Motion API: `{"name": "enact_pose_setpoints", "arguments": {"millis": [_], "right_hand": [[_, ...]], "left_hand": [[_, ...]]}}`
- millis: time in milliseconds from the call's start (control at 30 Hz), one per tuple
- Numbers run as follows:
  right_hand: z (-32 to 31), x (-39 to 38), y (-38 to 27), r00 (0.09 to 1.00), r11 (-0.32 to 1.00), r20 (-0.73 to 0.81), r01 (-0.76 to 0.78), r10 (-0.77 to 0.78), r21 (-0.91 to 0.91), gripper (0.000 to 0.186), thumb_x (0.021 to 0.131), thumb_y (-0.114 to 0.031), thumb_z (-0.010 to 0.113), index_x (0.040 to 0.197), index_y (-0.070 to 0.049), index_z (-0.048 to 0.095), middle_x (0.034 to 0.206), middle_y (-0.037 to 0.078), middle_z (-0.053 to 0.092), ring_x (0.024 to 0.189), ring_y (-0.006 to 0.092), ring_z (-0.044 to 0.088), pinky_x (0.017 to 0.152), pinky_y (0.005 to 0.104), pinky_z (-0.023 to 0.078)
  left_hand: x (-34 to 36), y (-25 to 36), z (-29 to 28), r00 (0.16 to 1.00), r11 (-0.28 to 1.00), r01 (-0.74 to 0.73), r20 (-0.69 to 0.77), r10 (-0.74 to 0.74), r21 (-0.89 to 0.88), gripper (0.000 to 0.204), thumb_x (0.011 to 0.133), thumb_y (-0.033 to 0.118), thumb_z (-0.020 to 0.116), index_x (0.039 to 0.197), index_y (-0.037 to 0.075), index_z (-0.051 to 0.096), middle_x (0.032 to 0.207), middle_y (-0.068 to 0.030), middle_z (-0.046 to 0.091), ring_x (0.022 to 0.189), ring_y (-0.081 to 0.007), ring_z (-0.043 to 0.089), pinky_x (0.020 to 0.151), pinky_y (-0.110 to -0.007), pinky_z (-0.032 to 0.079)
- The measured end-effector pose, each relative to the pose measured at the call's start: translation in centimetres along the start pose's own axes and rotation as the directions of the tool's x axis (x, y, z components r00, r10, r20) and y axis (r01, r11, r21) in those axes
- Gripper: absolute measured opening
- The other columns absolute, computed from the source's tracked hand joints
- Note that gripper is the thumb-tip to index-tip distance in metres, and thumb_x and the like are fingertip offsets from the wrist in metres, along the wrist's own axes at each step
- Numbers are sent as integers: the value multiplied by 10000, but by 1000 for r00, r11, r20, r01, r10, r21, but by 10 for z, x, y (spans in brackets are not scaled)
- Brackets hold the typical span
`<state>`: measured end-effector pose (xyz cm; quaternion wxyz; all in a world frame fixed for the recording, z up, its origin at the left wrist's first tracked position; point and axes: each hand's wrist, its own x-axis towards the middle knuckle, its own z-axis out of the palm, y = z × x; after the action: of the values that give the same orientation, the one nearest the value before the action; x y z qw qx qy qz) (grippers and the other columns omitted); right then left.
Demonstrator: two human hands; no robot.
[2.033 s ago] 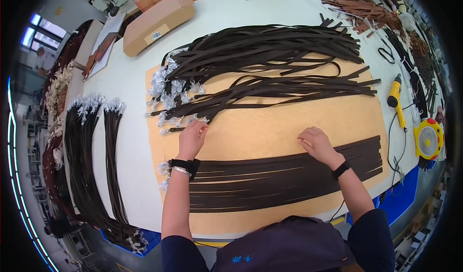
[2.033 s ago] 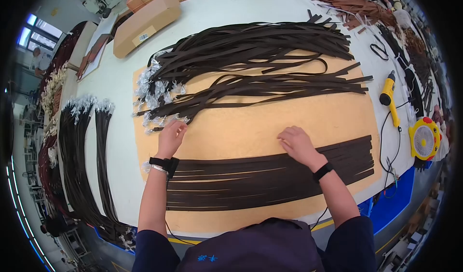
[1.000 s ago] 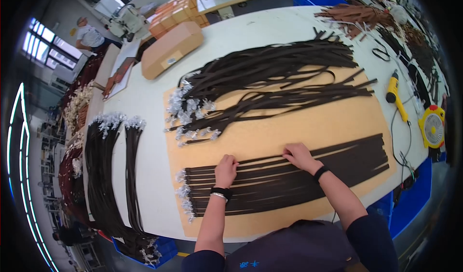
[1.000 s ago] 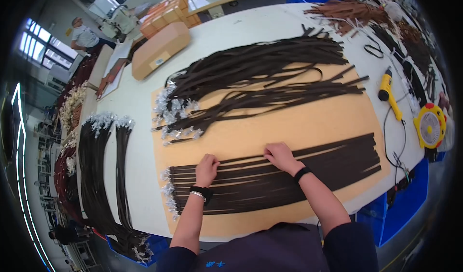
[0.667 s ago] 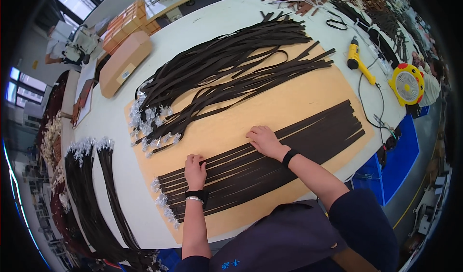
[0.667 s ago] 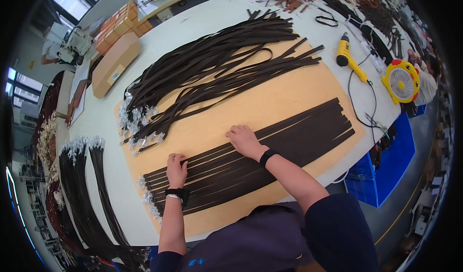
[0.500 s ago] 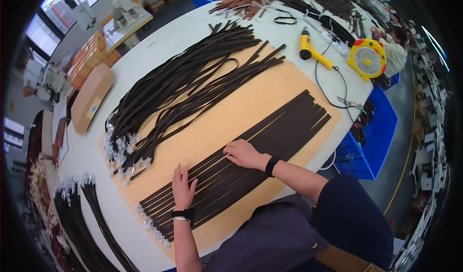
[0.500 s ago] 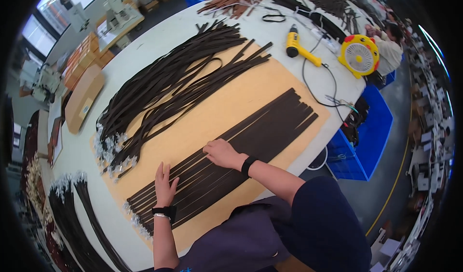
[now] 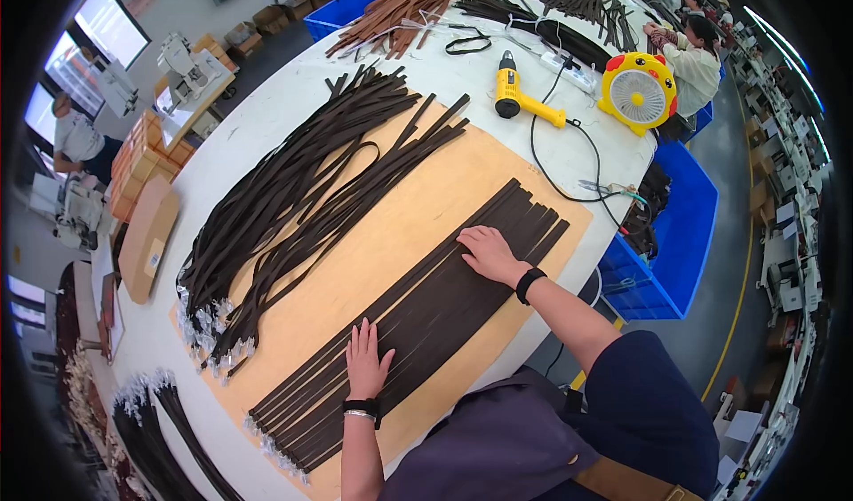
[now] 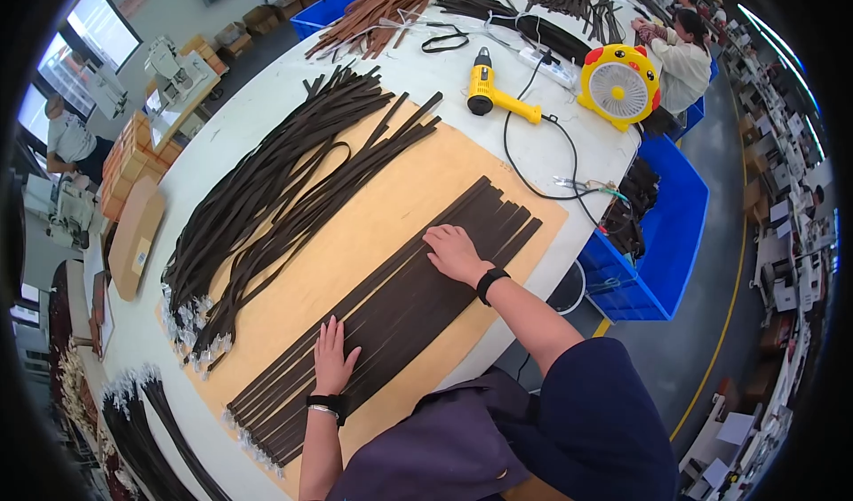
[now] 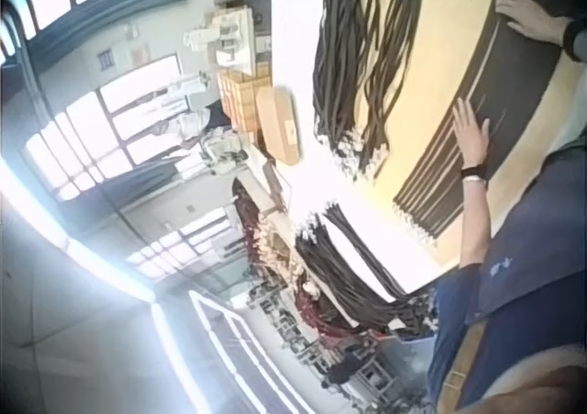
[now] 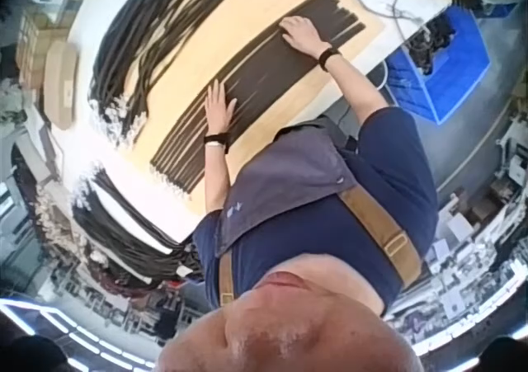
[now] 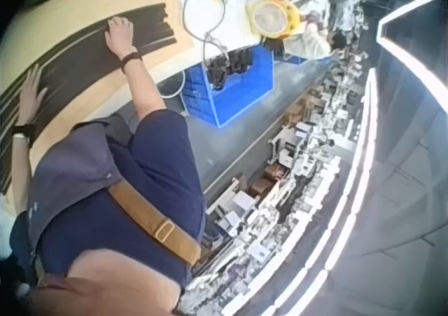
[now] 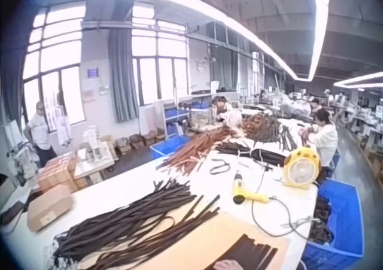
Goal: The recorder uses a heat gun to process leather straps and then organizes them on a board.
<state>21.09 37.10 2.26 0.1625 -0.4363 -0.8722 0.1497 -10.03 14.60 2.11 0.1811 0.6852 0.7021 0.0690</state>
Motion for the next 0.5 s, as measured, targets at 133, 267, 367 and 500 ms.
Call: {"name": "enact_pose_setpoints", "arguments": {"millis": [133,267,367,500], "right_hand": [[5,11,17,995,995,-6,95,-96,-40,340,851,-151,687,1172,-57,624,1229,82,584,1210,271,511,1026,417,402],[-2,18,16,997,997,10,80,-80,22,335,848,-143,685,1162,-48,618,1220,88,579,1199,278,516,1028,417,403],[-7,28,18,987,991,-115,120,-113,57,317,849,-134,680,1146,-45,615,1197,92,586,1189,284,521,1032,422,401],[-2,33,27,992,986,-58,116,-110,118,271,849,-111,673,1108,-53,616,1179,91,594,1166,286,538,1025,415,411]], "left_hand": [[2,5,-8,997,997,58,51,-56,-51,679,946,359,636,1513,97,368,1619,-83,271,1487,-333,248,1179,-503,256],[1,6,-12,992,989,115,57,-110,-90,639,943,309,645,1499,112,398,1610,-72,295,1483,-322,263,1180,-496,256],[1,10,-10,991,986,130,34,-127,-102,640,935,291,655,1496,115,402,1607,-63,304,1484,-319,261,1183,-496,251],[4,16,-16,990,983,139,11,-138,-124,587,933,248,657,1461,97,449,1574,-96,355,1451,-330,321,1169,-475,284]]}}
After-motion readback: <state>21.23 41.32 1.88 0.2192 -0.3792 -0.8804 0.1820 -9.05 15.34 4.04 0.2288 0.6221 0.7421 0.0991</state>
